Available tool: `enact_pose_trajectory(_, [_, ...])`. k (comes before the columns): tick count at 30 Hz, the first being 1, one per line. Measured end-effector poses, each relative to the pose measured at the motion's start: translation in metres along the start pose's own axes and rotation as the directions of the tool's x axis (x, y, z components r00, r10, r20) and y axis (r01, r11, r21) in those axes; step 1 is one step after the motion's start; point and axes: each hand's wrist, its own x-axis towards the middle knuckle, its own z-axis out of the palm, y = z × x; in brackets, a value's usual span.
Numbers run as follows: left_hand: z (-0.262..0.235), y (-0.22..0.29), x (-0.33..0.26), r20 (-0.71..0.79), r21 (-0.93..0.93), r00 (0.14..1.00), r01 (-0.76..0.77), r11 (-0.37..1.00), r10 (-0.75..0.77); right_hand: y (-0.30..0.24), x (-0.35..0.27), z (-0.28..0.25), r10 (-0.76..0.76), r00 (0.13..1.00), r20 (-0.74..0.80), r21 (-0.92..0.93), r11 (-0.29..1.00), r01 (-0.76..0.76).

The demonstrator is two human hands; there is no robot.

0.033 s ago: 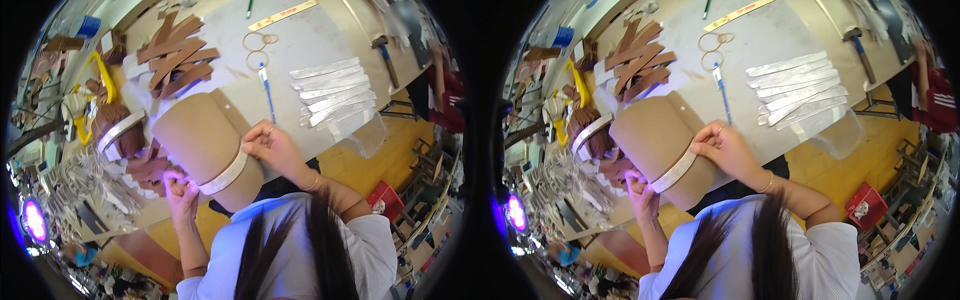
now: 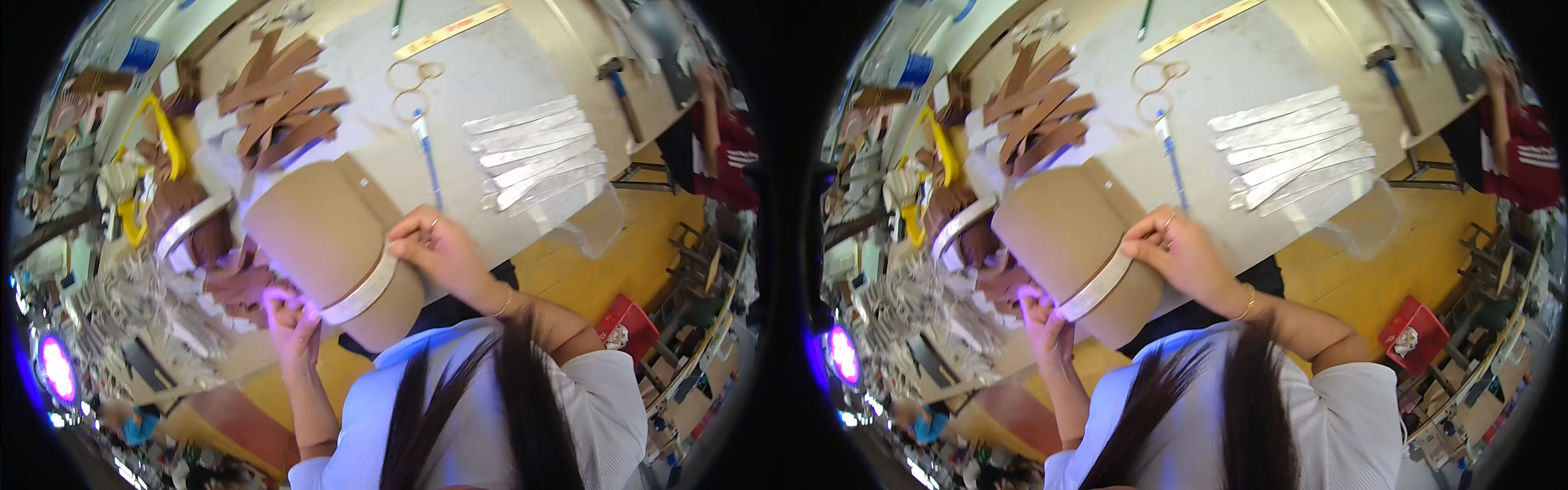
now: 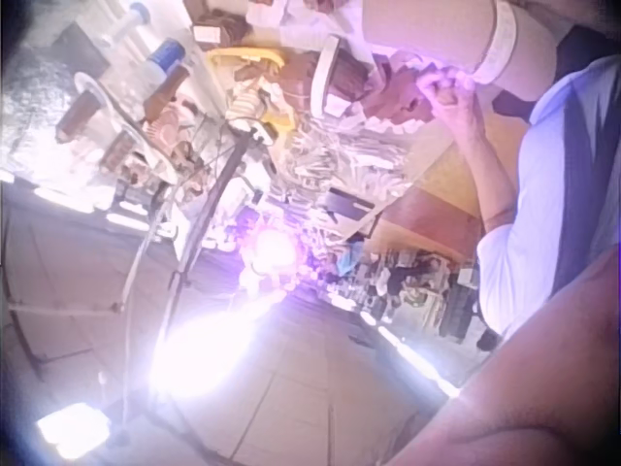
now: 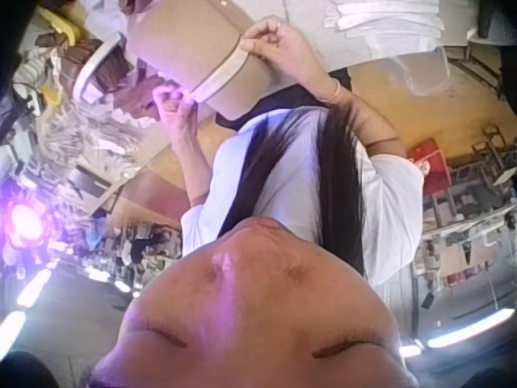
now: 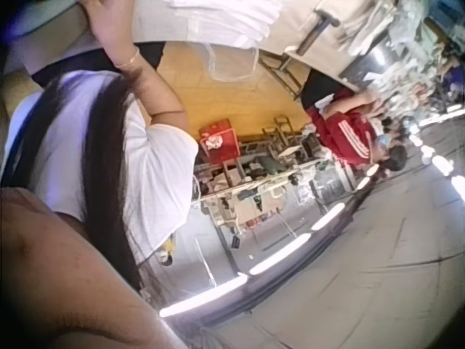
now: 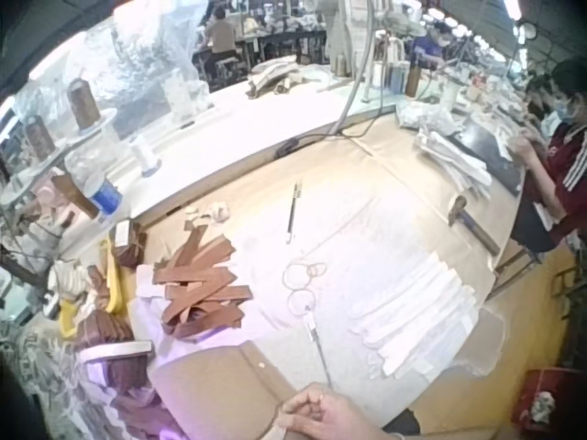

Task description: The person repeatedly picks up white strips and wraps them around a brown cylindrical object on the table, pressing them into place. The person handles multiple strips one at a time, aligning and smoothing each strip around the cylinder.

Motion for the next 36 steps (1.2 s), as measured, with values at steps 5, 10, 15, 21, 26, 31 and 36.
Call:
enact_pose_trajectory(5, [0.001,-0.006,0.004,0.078,-0.038,0.996,-0.049,0.998,0.052,-0.013,-0.016,-0.008,-0.198,0.978,0.068,-0.215,0.954,0.208])
enact_pose_trajectory(10, [0.003,-0.005,0.006,0.101,-0.067,0.988,-0.109,0.992,0.116,-0.039,-0.012,-0.023,-0.32,0.942,0.102,-0.378,0.863,0.335])
enact_pose_trajectory(15, [0.01,-0.001,-0.006,0.054,-0.053,0.987,-0.146,0.988,0.149,-0.089,-0.015,0.013,-0.684,0.556,0.472,-0.544,0.27,0.795])
enact_pose_trajectory(21, [-0.002,-0.015,-0.002,0.074,-0.084,0.976,-0.199,0.976,0.206,-0.059,-0.03,0.078,-0.333,0.513,0.791,-0.494,0.149,0.857])
enact_pose_trajectory(26, [0.017,-0.017,0.0,0.022,-0.162,0.969,-0.241,0.957,0.247,-0.041,-0.023,0.055,-0.493,0.451,0.744,-0.448,0.134,0.884])
enact_pose_trajectory(31, [0.014,-0.016,0.003,0.031,-0.153,0.985,-0.164,0.975,0.17,-0.044,-0.018,0.016,-0.443,0.46,0.769,-0.359,0.297,0.885])
enact_pose_trajectory(36, [0.007,-0.019,0.007,0.054,-0.167,0.982,-0.171,0.971,0.182,-0.031,-0.018,0.002,-0.413,0.57,0.71,-0.304,0.55,0.778])
